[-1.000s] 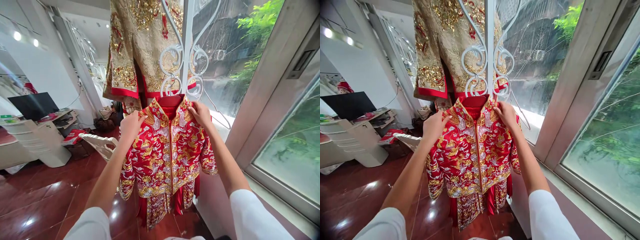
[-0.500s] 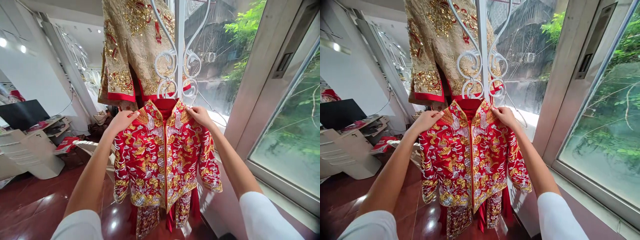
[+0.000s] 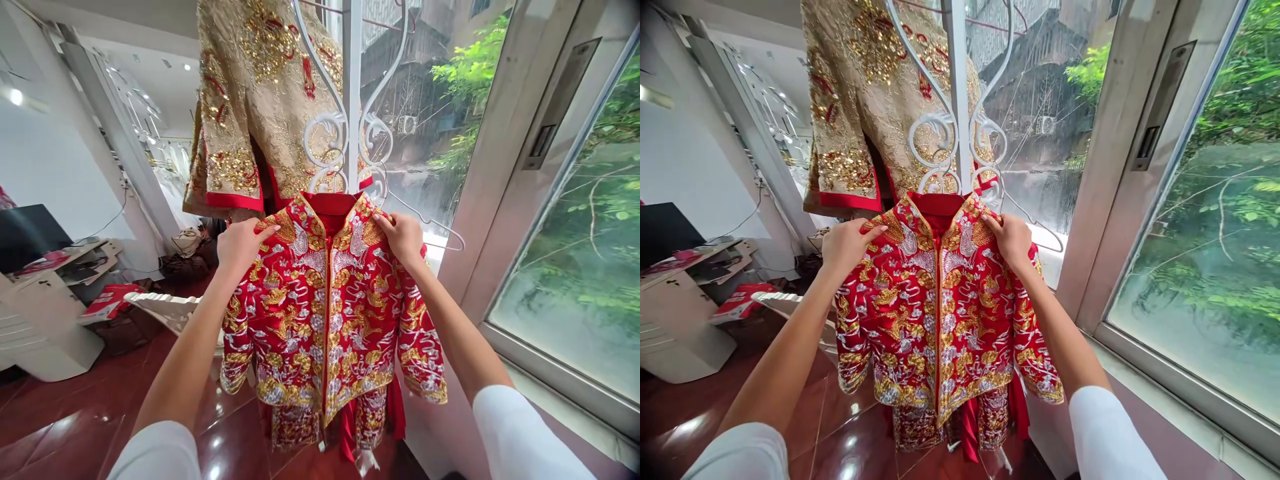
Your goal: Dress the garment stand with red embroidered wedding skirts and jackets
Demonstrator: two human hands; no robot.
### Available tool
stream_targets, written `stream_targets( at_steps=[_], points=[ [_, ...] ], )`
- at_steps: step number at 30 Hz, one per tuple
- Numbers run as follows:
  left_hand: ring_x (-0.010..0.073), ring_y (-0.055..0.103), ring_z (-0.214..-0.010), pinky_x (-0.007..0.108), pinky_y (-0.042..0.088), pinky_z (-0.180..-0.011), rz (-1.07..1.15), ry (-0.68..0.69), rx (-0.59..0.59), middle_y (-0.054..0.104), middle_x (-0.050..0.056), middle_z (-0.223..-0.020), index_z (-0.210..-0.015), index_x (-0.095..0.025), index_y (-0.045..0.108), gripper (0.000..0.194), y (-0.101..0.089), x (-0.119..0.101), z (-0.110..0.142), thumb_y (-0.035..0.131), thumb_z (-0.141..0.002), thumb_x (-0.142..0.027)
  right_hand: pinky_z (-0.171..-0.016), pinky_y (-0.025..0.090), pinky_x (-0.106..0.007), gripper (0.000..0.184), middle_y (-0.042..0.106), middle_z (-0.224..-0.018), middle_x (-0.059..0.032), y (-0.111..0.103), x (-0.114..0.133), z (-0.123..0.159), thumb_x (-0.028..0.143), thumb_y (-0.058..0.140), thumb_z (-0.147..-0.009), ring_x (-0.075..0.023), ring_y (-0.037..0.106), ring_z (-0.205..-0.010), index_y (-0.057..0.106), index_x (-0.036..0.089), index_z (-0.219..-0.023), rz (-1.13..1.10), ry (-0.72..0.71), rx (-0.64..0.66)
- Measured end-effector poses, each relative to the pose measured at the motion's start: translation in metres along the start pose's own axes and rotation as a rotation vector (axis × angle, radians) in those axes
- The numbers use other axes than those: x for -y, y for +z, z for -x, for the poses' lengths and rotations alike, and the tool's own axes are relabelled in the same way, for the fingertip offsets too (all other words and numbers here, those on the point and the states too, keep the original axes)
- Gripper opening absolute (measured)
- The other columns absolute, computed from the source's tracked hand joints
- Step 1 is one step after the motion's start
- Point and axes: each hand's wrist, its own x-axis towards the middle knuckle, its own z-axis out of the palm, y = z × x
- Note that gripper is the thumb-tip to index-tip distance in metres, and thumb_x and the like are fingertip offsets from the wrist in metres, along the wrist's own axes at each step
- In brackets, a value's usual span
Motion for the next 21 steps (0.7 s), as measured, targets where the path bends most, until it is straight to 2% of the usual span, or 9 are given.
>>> stream_targets(
  at_steps=[4, 7, 10, 13, 15, 18, 21],
  points=[
    [0.028, 0.062, -0.084, 0.03, 0.038, -0.064, 0.004, 0.007, -0.049, 0.068, 0.014, -0.088, -0.096, -0.016, 0.064, 0.062, -0.007, -0.002, 0.0, 0.031, -0.084, -0.067, -0.053, 0.015, -0.026, 0.051, 0.047, -0.054, -0.0009, -0.008, 0.002, 0.003, 0.059, 0.04, -0.087, -0.0104, 0.027, -0.05, 0.047, 0.017, -0.057, 0.03, 0.003, -0.086],
    [0.0259, 0.062, -0.082, 0.029, 0.036, -0.063, 0.016, 0.032, -0.02, 0.068, 0.011, -0.085, -0.093, -0.017, 0.064, 0.054, 0.006, 0.005, 0.036, 0.035, -0.086, -0.061, -0.053, 0.016, -0.027, 0.054, 0.051, -0.055, -0.0024, -0.01, -0.012, 0.045, 0.064, 0.036, -0.086, -0.0117, 0.032, -0.05, 0.05, 0.018, -0.06, 0.075, -0.002, -0.048],
    [0.0228, 0.062, -0.077, 0.028, 0.036, -0.061, 0.028, 0.024, 0.132, 0.068, 0.01, -0.082, -0.091, -0.017, 0.065, 0.048, 0.042, 0.012, 0.107, 0.036, -0.088, -0.055, -0.053, 0.02, -0.027, 0.061, 0.056, -0.058, -0.005, 0.001, -0.045, 0.122, 0.07, 0.029, -0.084, -0.0138, 0.041, -0.052, 0.054, 0.018, -0.063, 0.089, -0.013, 0.093],
    [0.0209, 0.063, -0.074, 0.026, 0.037, -0.059, 0.04, 0.029, 0.402, 0.069, 0.01, -0.083, -0.091, -0.017, 0.064, 0.046, 0.091, 0.01, 0.187, 0.039, -0.087, -0.055, -0.054, 0.024, -0.027, 0.066, 0.06, -0.062, -0.0072, 0.021, -0.087, 0.206, 0.071, 0.022, -0.084, -0.0161, 0.048, -0.055, 0.055, 0.018, -0.065, 0.099, 0.03, 0.291],
    [0.0209, 0.064, -0.079, 0.026, 0.037, -0.059, 0.069, 0.03, 0.562, 0.07, 0.009, -0.087, -0.091, -0.018, 0.062, 0.044, 0.125, 0.004, 0.23, 0.036, -0.09, -0.053, -0.054, 0.025, -0.026, 0.066, 0.062, -0.063, -0.0071, 0.036, -0.112, 0.249, 0.069, 0.018, -0.086, -0.0169, 0.051, -0.055, 0.055, 0.019, -0.065, 0.135, 0.099, 0.457],
    [0.0203, 0.065, -0.082, 0.025, 0.036, -0.06, 0.119, 0.031, 0.724, 0.07, 0.007, -0.086, -0.087, -0.019, 0.059, 0.045, 0.169, -0.006, 0.264, 0.029, -0.092, -0.052, -0.053, 0.024, -0.025, 0.06, 0.063, -0.064, -0.0061, 0.055, -0.135, 0.282, 0.064, 0.021, -0.089, -0.0181, 0.055, -0.059, 0.055, 0.02, -0.066, 0.225, 0.181, 0.636],
    [0.0205, 0.065, -0.08, 0.025, 0.035, -0.058, 0.158, 0.023, 0.76, 0.069, 0.006, -0.083, -0.084, -0.019, 0.058, 0.047, 0.196, -0.011, 0.266, 0.028, -0.091, -0.055, -0.052, 0.024, -0.024, 0.055, 0.064, -0.067, -0.0057, 0.065, -0.14, 0.281, 0.061, 0.025, -0.09, -0.0187, 0.058, -0.062, 0.055, 0.021, -0.068, 0.296, 0.204, 0.696]
  ],
)
